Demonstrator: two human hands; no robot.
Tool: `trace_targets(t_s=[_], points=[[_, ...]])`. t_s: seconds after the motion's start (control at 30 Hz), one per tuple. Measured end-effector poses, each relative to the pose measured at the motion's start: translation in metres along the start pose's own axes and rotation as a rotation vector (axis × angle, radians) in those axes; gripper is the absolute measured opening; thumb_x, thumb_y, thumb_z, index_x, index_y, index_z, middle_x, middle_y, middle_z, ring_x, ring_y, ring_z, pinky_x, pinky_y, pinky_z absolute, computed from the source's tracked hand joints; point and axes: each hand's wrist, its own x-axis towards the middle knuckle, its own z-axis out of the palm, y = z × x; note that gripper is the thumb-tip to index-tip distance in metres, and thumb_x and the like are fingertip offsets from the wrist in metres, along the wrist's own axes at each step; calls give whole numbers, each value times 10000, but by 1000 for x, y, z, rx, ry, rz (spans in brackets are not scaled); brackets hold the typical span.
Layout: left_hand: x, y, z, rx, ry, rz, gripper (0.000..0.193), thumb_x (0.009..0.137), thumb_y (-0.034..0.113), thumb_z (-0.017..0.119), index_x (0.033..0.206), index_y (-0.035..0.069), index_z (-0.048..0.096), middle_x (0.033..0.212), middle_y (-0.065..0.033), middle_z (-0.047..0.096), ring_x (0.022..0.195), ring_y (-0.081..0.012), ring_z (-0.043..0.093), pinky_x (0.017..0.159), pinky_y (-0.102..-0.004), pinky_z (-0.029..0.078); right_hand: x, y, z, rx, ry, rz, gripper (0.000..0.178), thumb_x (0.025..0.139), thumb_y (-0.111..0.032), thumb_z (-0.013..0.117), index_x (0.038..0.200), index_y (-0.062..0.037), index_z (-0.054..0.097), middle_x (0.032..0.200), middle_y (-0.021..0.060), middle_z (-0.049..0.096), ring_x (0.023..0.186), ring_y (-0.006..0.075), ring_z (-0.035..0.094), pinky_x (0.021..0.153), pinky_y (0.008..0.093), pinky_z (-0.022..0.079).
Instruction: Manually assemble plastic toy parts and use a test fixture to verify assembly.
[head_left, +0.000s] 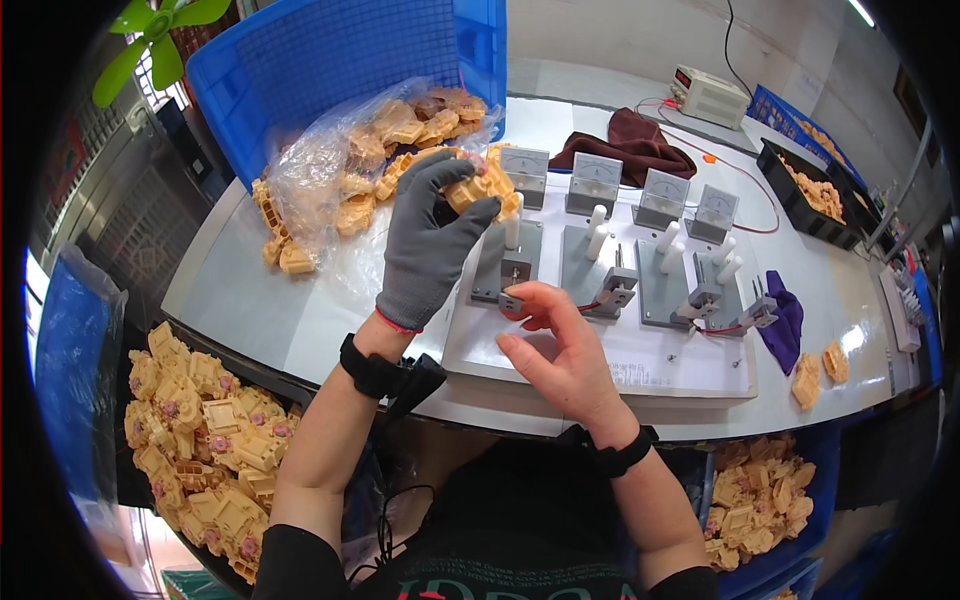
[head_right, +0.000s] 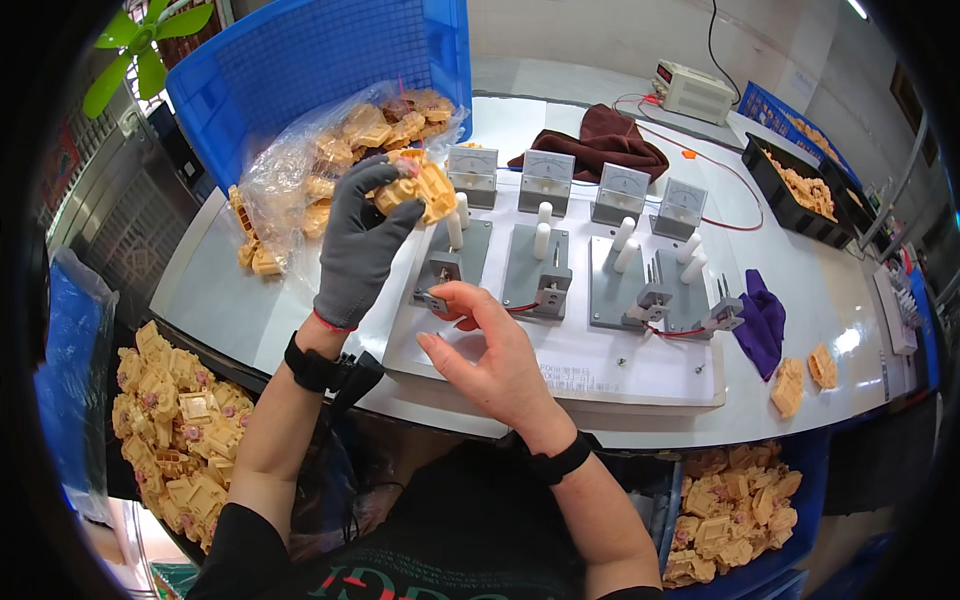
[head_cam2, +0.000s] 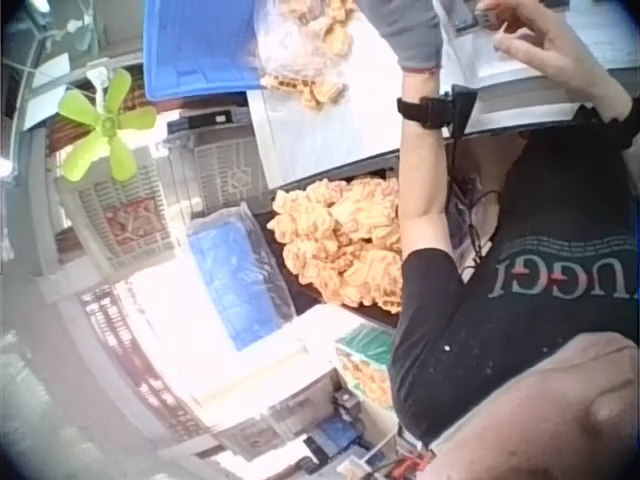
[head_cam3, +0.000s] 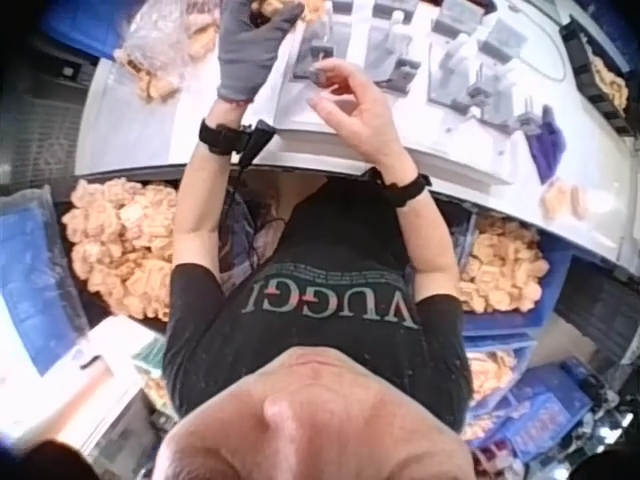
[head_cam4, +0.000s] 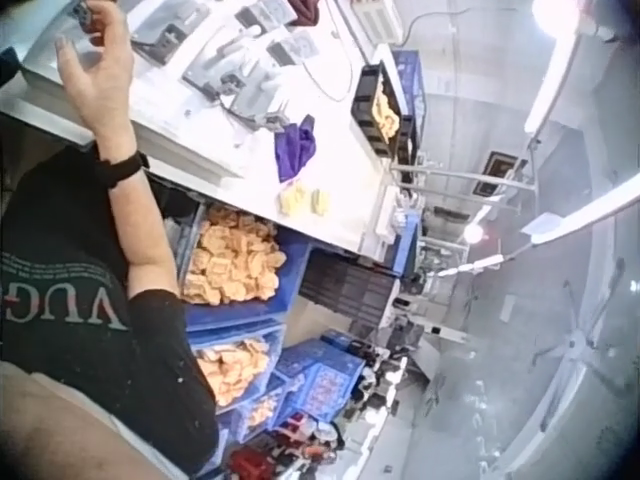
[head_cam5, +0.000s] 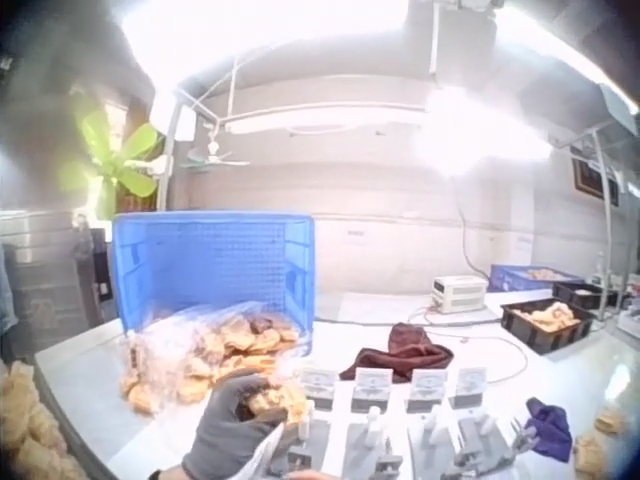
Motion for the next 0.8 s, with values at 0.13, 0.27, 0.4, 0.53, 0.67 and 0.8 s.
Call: trace_targets(t_s=[0.13,0.27,0.4,0.53,0.67,0.8], points=[[10,16,0,75,-71,84,420,836,84,773,1208,52,581,1302,-125,496,1195,-230,544,986,-333,495,-1,-4,-1,4,-5,26,458,849,-164,745,1261,-69,569,1139,75,632,1025,183,611,881,315,489],[8,10,-4,200,-290,144,394,852,85,753,1217,96,606,1336,-122,488,1206,-228,550,954,-312,523,-1,-2,-1,-16,11,-34,464,850,-178,746,1265,-73,567,1143,75,630,1026,187,611,875,319,489],[3,22,-10,146,-407,36,256,887,65,702,1140,79,664,1337,-138,504,1172,-240,593,923,-307,543,0,0,-2,-19,-3,-63,467,856,-205,741,1268,-74,564,1141,81,622,1020,196,612,871,321,490],[-1,26,-14,209,-488,35,216,937,100,643,1148,78,683,1341,-145,541,1206,-262,580,976,-344,502,-1,-1,-3,-23,-3,-77,470,857,-217,740,1266,-69,563,1129,97,618,1016,209,615,875,322,492],[-3,39,-22,264,-577,-60,264,1009,176,535,1213,52,647,1429,-158,494,1316,-275,497,1081,-366,404,-2,-1,-1,1,10,-86,475,854,-220,742,1263,-59,562,1126,111,617,1014,219,617,882,330,495],[-2,45,-23,316,-560,-26,376,998,267,565,1348,129,562,1438,-155,510,1204,-310,597,969,-367,497,-2,-2,0,-40,15,-129,482,852,-226,745,1258,-44,560,1116,124,622,1008,230,620,891,339,498]])
